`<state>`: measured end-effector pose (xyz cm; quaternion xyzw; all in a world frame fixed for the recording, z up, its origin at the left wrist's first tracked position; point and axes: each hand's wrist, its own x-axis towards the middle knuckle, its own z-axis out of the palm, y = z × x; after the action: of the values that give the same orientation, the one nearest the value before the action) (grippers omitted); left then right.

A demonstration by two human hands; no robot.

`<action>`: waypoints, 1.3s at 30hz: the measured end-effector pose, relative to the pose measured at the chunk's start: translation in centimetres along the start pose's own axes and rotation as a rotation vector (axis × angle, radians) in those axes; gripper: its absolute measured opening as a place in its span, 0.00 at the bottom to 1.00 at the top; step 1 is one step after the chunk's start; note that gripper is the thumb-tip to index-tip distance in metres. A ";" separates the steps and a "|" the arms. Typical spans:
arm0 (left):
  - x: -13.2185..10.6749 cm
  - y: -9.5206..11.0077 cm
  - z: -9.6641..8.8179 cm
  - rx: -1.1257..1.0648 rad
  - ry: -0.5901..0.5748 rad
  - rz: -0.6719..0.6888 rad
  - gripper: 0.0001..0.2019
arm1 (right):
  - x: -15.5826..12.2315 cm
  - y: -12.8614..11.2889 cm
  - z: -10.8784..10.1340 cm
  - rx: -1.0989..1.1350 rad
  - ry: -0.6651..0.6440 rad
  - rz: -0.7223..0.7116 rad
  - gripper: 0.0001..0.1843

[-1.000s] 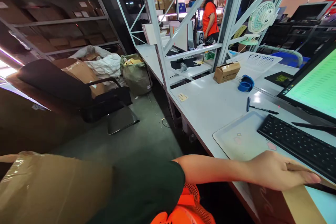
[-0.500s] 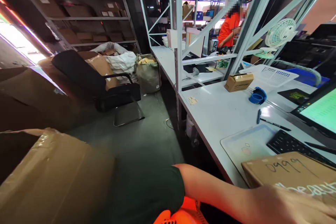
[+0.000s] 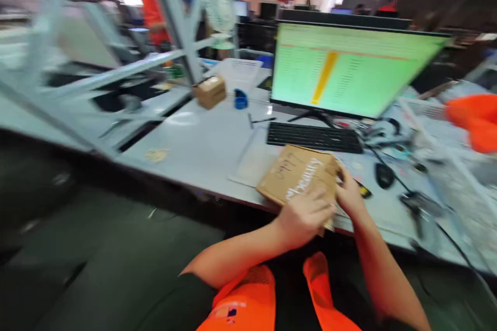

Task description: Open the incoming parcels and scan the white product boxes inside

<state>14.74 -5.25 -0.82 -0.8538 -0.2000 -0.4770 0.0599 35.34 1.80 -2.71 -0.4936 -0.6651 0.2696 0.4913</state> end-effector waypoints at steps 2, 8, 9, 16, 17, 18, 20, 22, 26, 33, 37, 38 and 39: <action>0.5 -1.4 -0.6 -0.186 0.048 -0.043 0.17 | -1.0 0.5 -1.4 0.048 0.097 0.058 0.33; 1.6 -3.2 -3.7 -0.307 0.203 -0.249 0.18 | -0.3 -0.7 0.0 0.175 0.168 0.117 0.37; 1.7 -3.2 -4.0 -0.305 0.227 -0.291 0.17 | -0.3 -1.2 0.2 0.184 0.163 0.108 0.37; 1.7 -4.8 -4.9 -0.376 0.397 -0.569 0.09 | -0.4 -3.2 0.2 0.290 0.098 0.097 0.42; 1.7 -5.1 -4.9 -0.387 0.417 -0.623 0.07 | -0.3 -3.2 0.3 0.309 0.094 0.106 0.44; 1.7 -5.5 -4.9 -0.401 0.437 -0.688 0.07 | -0.3 -3.3 0.5 0.323 0.092 0.103 0.45; 1.7 -6.6 -4.8 -0.448 0.498 -0.840 0.12 | -0.3 -3.3 1.0 0.350 0.088 0.063 0.44; 1.9 -7.8 -4.8 -0.526 0.582 -0.978 0.19 | -0.3 -3.3 1.6 0.391 0.089 0.022 0.43; 2.3 -9.5 -6.2 -0.554 0.556 -1.070 0.26 | -0.2 -4.1 2.1 0.270 0.098 0.024 0.43; 7.9 -7.8 -9.6 0.506 -0.178 -0.325 0.25 | 3.0 -10.4 0.9 -0.270 -0.116 -0.086 0.33; 12.5 -8.2 -8.1 0.654 -0.733 -0.409 0.14 | 6.0 -14.5 0.9 -0.634 -0.276 -0.046 0.17; 13.2 -8.4 -7.9 0.660 -0.791 -0.425 0.12 | 6.6 -15.4 0.9 -0.749 -0.305 -0.018 0.13; 13.8 -8.5 -7.9 0.656 -0.832 -0.400 0.12 | 7.0 -16.1 0.8 -0.847 -0.331 0.003 0.12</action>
<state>11.51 4.11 14.22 -0.8519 -0.5024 -0.0150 0.1468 28.08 2.44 13.25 -0.6023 -0.7856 0.0498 0.1327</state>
